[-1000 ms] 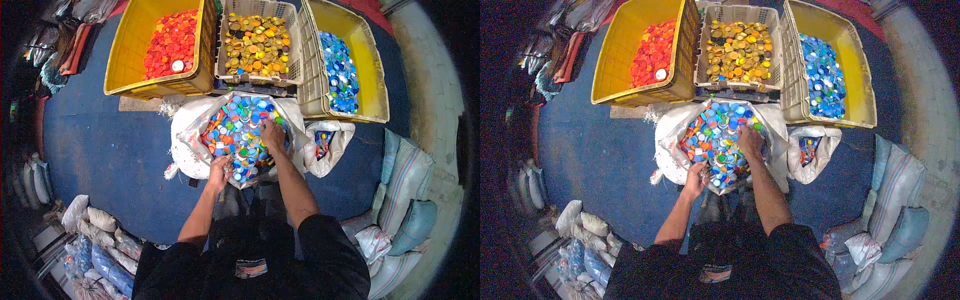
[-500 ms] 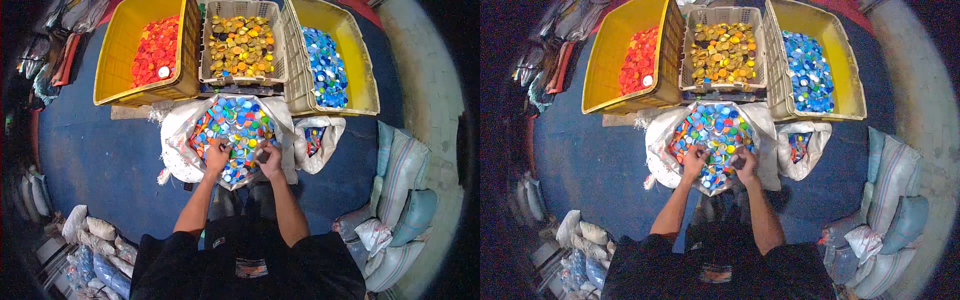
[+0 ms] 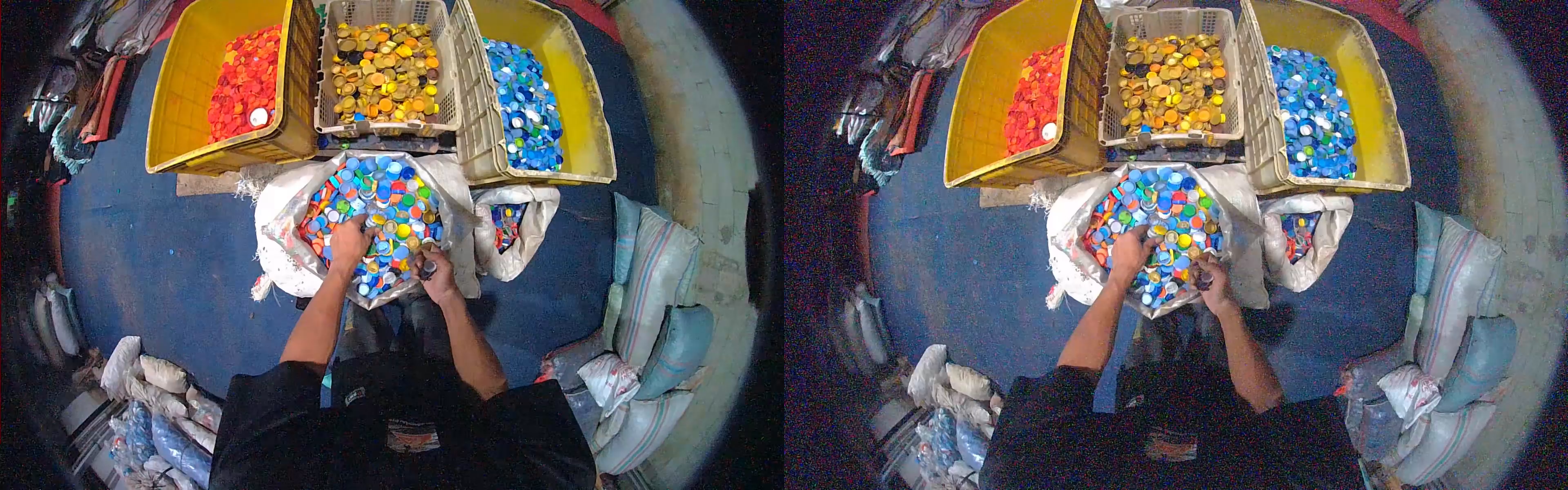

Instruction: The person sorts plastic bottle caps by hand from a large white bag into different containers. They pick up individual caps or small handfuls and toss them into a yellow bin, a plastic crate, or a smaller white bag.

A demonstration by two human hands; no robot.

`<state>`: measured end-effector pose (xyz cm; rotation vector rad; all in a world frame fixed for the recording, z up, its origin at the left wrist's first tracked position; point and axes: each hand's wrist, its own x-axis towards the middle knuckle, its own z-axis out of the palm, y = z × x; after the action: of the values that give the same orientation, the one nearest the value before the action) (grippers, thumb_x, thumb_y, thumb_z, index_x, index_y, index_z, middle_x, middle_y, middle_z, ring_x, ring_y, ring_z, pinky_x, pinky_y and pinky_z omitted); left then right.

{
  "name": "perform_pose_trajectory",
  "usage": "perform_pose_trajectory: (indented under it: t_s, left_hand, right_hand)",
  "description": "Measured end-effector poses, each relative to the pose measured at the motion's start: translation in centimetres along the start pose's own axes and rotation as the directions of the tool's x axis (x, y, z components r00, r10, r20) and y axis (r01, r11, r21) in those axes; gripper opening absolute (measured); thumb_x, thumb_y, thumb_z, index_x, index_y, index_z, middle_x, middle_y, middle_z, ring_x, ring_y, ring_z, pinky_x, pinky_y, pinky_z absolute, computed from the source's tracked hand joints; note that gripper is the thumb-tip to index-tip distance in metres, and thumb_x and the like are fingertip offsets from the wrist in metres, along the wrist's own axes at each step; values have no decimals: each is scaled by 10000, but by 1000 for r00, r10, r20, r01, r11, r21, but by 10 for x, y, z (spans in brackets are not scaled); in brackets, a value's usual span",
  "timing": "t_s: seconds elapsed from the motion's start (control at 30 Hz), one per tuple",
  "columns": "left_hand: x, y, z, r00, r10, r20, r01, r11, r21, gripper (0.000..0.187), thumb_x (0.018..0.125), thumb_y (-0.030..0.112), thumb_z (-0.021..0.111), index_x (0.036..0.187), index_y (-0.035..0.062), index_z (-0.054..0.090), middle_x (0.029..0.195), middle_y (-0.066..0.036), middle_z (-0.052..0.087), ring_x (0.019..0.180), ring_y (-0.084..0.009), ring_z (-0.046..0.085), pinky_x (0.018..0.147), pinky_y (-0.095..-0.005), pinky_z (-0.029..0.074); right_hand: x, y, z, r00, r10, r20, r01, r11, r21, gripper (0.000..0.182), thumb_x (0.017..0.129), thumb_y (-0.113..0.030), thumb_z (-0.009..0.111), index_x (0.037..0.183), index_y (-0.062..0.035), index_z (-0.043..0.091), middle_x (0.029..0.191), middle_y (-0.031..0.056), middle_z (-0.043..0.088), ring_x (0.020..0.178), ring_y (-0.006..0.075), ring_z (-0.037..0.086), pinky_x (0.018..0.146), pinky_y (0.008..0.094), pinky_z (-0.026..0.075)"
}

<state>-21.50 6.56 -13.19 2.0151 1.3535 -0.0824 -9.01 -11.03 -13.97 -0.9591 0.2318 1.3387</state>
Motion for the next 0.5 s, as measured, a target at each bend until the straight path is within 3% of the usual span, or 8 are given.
perform_pose_trajectory:
  t_s: [0.13,0.23,0.33,0.43,0.5]
  left_hand:
    - [6,-8,4,996,81,-21,-81,997,-6,383,744,341,741,1058,128,686,865,-179,683,825,-353,662,714,-448,510]
    - [6,-16,8,991,115,-63,-120,988,-93,369,755,315,738,1041,89,682,813,-198,672,795,-343,663,696,-433,508]
    - [7,-20,8,987,94,-129,-117,976,-184,339,782,280,722,989,17,668,700,-147,660,647,-264,652,580,-367,489]
    - [1,-21,2,998,-19,-66,-22,815,-579,329,798,261,713,946,-25,650,609,-51,590,504,-159,556,463,-299,406]
    - [-7,-22,-3,993,-98,62,103,501,-860,278,813,226,665,967,5,593,621,-38,557,471,-131,494,439,-278,363]
  right_hand:
    - [-1,-7,4,1000,-2,9,2,999,-42,135,849,-209,545,889,-84,515,679,26,497,592,163,499,538,309,390]
    - [1,-5,-1,999,-14,48,16,999,-49,136,846,-209,571,886,-92,515,694,25,510,611,153,520,532,304,426]
    - [1,-6,-1,998,-10,63,14,998,-55,137,845,-206,583,890,-94,517,705,26,528,620,146,535,528,299,447]
    - [3,-3,-1,998,-16,68,20,998,-52,145,840,-209,591,900,-90,535,726,31,554,612,143,538,529,292,449]
    - [4,-3,7,999,-32,16,34,992,-125,145,839,-213,600,878,-86,541,710,28,545,590,141,522,520,289,430]
